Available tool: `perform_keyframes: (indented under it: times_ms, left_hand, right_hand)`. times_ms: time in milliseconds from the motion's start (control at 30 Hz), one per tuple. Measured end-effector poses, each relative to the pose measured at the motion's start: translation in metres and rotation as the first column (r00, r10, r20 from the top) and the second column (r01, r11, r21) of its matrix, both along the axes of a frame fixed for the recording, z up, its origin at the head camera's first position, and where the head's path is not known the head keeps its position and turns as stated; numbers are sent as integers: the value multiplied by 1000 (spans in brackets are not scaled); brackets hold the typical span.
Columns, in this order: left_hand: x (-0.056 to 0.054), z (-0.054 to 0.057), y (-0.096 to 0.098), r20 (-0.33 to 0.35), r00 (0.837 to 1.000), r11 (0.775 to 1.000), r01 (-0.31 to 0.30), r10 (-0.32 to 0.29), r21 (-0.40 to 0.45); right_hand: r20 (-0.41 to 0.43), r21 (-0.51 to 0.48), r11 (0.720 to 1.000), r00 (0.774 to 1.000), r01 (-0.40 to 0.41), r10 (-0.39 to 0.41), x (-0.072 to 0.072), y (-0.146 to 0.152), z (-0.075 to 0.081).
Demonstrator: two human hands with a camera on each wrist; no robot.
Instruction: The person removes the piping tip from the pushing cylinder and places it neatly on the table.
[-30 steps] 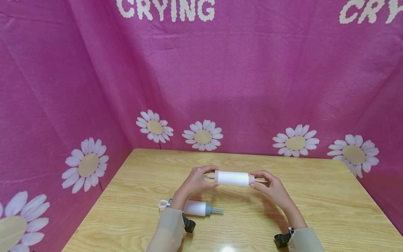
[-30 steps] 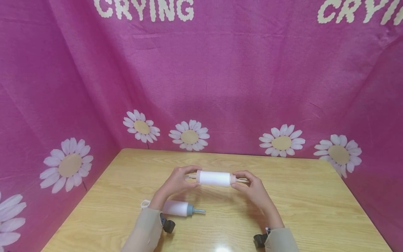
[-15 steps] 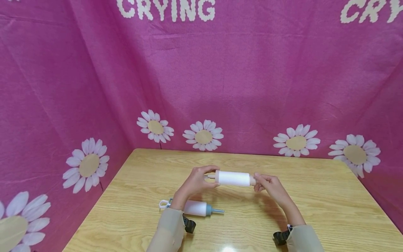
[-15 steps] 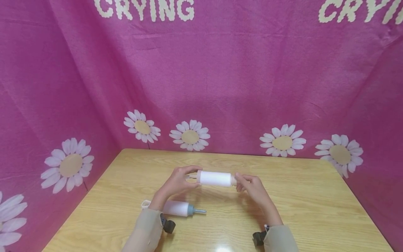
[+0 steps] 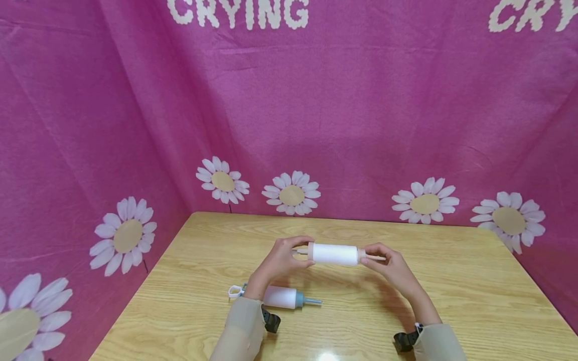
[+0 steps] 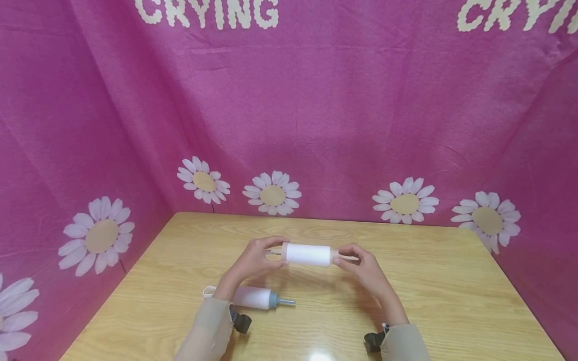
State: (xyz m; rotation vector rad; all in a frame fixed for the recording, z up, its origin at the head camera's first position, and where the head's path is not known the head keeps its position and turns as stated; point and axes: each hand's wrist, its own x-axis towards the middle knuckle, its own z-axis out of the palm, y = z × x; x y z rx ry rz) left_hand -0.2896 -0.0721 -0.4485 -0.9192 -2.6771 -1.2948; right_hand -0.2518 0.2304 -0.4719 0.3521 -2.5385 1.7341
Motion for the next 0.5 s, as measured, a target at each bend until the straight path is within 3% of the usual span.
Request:
perform_keyframes:
  times_ms: [200,500]
  left_hand:
    - [-1,1,-1,-2,1000,1000,1,-1,4]
    - [0,1,-2,-13,1000,1000,-1,1,7]
  right_hand:
    - [-74,-38,999,997,-30,27,-1,0,-2]
    - [-115,-31,999,993,-35,31,-1,-1,-2]
